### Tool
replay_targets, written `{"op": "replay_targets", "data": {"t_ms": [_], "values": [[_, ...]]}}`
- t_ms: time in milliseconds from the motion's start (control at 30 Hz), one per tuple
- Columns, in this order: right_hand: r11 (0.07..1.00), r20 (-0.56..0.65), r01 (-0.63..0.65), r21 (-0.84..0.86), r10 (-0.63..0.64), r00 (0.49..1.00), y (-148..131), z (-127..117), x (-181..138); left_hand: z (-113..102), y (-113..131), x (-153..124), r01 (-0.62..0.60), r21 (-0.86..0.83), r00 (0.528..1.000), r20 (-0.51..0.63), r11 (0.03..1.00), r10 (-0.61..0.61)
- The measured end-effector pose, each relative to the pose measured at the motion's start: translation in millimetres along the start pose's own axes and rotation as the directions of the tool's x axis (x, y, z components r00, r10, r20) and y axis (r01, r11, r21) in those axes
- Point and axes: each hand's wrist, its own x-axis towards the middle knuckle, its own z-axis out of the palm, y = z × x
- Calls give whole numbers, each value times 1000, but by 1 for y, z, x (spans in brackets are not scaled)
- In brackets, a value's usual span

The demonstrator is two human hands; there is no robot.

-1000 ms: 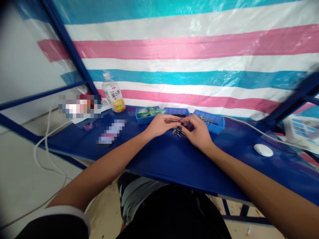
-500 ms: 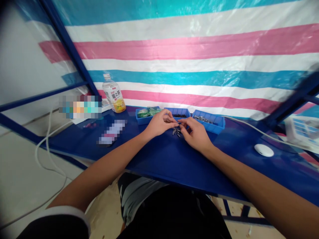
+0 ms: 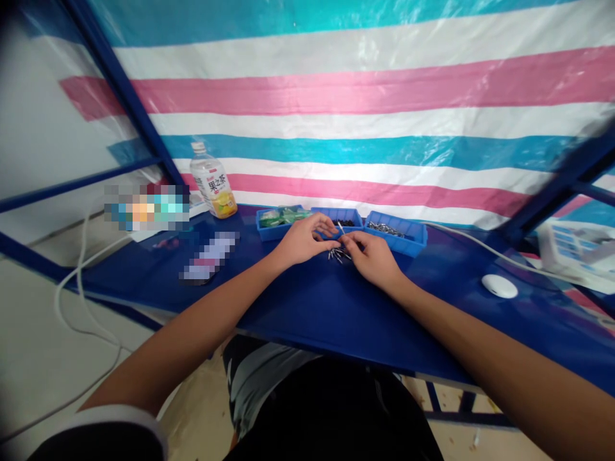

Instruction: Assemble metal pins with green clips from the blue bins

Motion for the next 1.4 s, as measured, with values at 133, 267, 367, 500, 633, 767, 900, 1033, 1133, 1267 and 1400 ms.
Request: {"op": "replay_targets", "data": {"t_ms": [133, 267, 367, 500, 633, 767, 900, 1033, 1133, 1267, 1400], "values": [[952, -93, -184, 245, 212, 973, 6, -4, 4, -4, -3, -3, -50, 283, 992, 123, 958, 16], [816, -168, -243, 525, 379, 910, 10, -8, 6, -6, -2, -4, -109, 421, 976, 217, 900, 17], [729, -189, -265, 631, 476, 859, 11, -11, 6, -10, 1, -4, -125, 448, 971, 240, 885, 15], [725, -161, -314, 613, 504, 849, 17, -13, 7, -16, 2, -5, -107, 482, 968, 251, 870, -20], [811, -132, -300, 502, 415, 900, 20, -11, 4, -19, -4, -5, -32, 469, 967, 238, 882, -92], [896, -102, -253, 364, 308, 946, 14, -8, 1, -18, -11, -4, -8, 446, 976, 197, 895, -90], [929, -89, -218, 299, 254, 963, 11, -6, -1, -17, -11, -3, -57, 459, 974, 219, 887, -51], [940, -84, -196, 278, 227, 970, 13, -6, 0, -14, -10, -3, -98, 467, 975, 222, 879, -9], [946, -79, -178, 272, 206, 975, 16, -6, 0, -12, -7, -2, -109, 429, 986, 165, 897, 41], [953, -53, -122, 277, 142, 988, 13, -1, -2, -9, 3, -1, -57, 228, 997, 60, 972, 44], [962, -50, -23, 273, 39, 998, 3, 4, -6, -5, 12, -2, 9, 32, 1000, 11, 999, -9]]}}
